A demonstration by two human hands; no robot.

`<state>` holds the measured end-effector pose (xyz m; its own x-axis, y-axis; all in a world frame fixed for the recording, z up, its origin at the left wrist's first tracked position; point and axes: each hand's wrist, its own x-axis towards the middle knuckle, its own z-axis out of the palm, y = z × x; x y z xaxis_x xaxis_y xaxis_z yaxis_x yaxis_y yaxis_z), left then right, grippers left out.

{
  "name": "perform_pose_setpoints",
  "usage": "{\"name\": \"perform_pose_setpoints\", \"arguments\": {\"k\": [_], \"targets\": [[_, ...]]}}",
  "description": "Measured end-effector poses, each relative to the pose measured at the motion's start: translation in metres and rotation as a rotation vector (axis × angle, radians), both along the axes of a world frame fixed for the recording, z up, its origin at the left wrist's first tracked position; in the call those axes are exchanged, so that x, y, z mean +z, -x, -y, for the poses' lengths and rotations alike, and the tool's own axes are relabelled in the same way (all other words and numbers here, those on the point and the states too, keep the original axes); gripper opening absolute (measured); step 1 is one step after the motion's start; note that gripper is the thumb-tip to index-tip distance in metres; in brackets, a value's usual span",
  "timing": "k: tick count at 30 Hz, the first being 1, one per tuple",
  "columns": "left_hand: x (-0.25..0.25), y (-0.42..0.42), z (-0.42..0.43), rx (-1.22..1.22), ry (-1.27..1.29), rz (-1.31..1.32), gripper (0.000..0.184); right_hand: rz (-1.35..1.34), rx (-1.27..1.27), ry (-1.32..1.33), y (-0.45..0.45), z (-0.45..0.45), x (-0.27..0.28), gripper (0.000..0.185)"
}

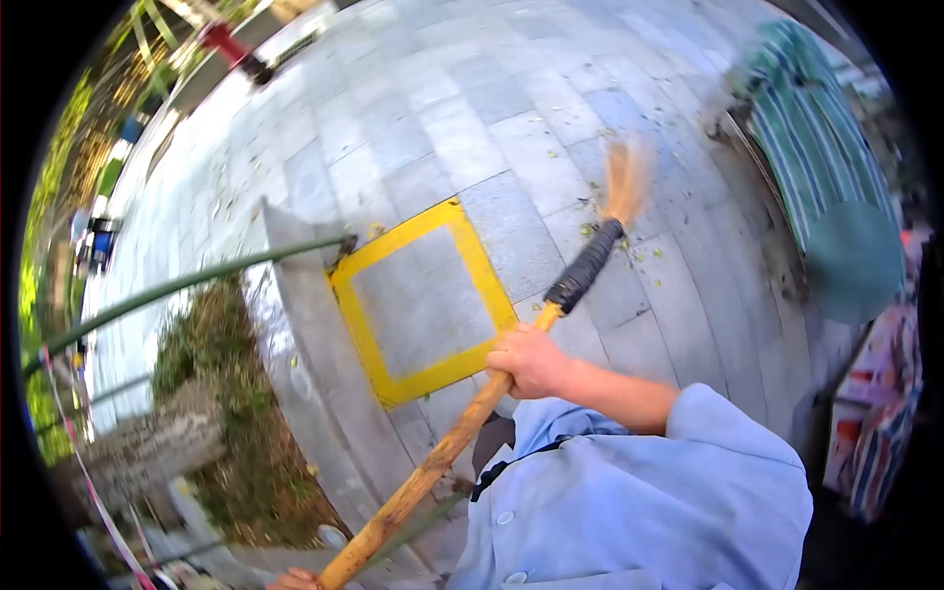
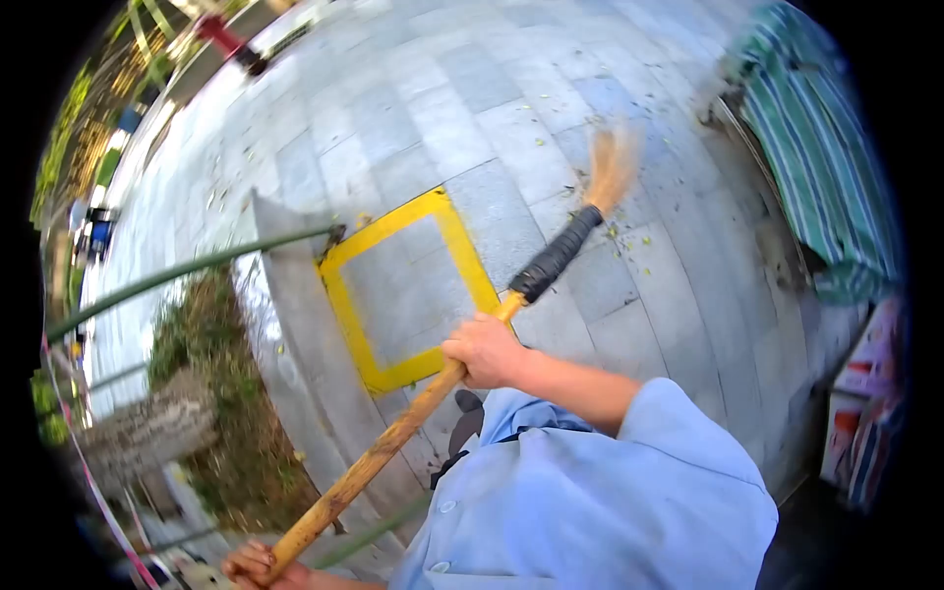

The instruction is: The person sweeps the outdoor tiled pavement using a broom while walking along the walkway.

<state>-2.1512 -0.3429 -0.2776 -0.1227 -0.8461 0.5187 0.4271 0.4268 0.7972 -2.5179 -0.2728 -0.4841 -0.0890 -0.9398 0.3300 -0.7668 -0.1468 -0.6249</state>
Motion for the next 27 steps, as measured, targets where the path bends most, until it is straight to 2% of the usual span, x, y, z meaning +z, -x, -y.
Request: {"name": "perform_pose_setpoints", "arguments": {"k": [1, 3, 5, 6, 9, 11, 13, 15, 18, 20, 22, 23, 24, 25, 26, 27], "targets": [[0.002, 0.024, 0.024, -0.037, -0.038, 0.011, 0.028, -0.004, -0.049, -0.006, -0.001, -0.014, -0.004, 0.014], [-0.010, 0.058, 0.068, -0.189, -0.114, 0.049, 0.020, 0.007, -0.336, -0.074, -0.006, -0.047, -0.011, 0.016], [-0.041, 0.087, 0.110, -0.462, -0.306, 0.005, 0.025, 0.026, -0.551, -0.150, -0.017, -0.086, -0.027, 0.019], [-0.049, 0.116, 0.118, -0.544, -0.346, 0.095, 0.027, 0.013, -0.691, -0.176, -0.024, -0.106, -0.031, 0.020], [-0.075, 0.184, 0.102, -0.918, -0.582, 0.246, 0.027, -0.072, -1.086, -0.254, -0.061, -0.175, -0.056, 0.022], [-0.094, 0.223, 0.075, -1.304, -0.577, 0.283, 0.014, 0.015, -1.234, -0.380, -0.091, -0.226, -0.078, 0.022], [-0.102, 0.235, 0.040, -1.488, -0.651, 0.438, 0.012, 0.122, -1.347, -0.450, -0.130, -0.266, -0.093, 0.024], [-0.123, 0.247, 0.014, -1.637, -0.444, 0.497, 0.013, 0.220, -1.426, -0.506, -0.150, -0.283, -0.110, 0.027], [-0.127, 0.252, 0.007, -1.664, -0.407, 0.632, 0.012, 0.373, -1.453, -0.549, -0.169, -0.277, -0.142, 0.026], [-0.105, 0.248, 0.040, -1.503, -0.549, 0.690, 0.014, 0.295, -1.316, -0.477, -0.144, -0.241, -0.167, 0.024], [-0.091, 0.228, 0.092, -1.227, -0.472, 0.657, 0.014, 0.285, -1.144, -0.443, -0.108, -0.165, -0.164, 0.025], [-0.073, 0.215, 0.115, -1.032, -0.385, 0.660, 0.014, 0.382, -1.017, -0.433, -0.086, -0.119, -0.146, 0.024], [-0.057, 0.197, 0.136, -0.836, -0.279, 0.630, 0.014, 0.321, -0.860, -0.293, -0.075, -0.078, -0.154, 0.022], [-0.033, 0.171, 0.163, -0.789, -0.198, 0.692, 0.018, 0.226, -0.771, -0.200, -0.072, -0.031, -0.165, 0.019], [-0.005, 0.156, 0.165, -0.668, -0.130, 0.633, 0.017, 0.263, -0.637, -0.330, -0.058, 0.010, -0.139, 0.025], [0.017, 0.131, 0.179, -0.610, -0.049, 0.620, 0.019, 0.304, -0.592, -0.140, -0.048, 0.052, -0.132, 0.025]]}}
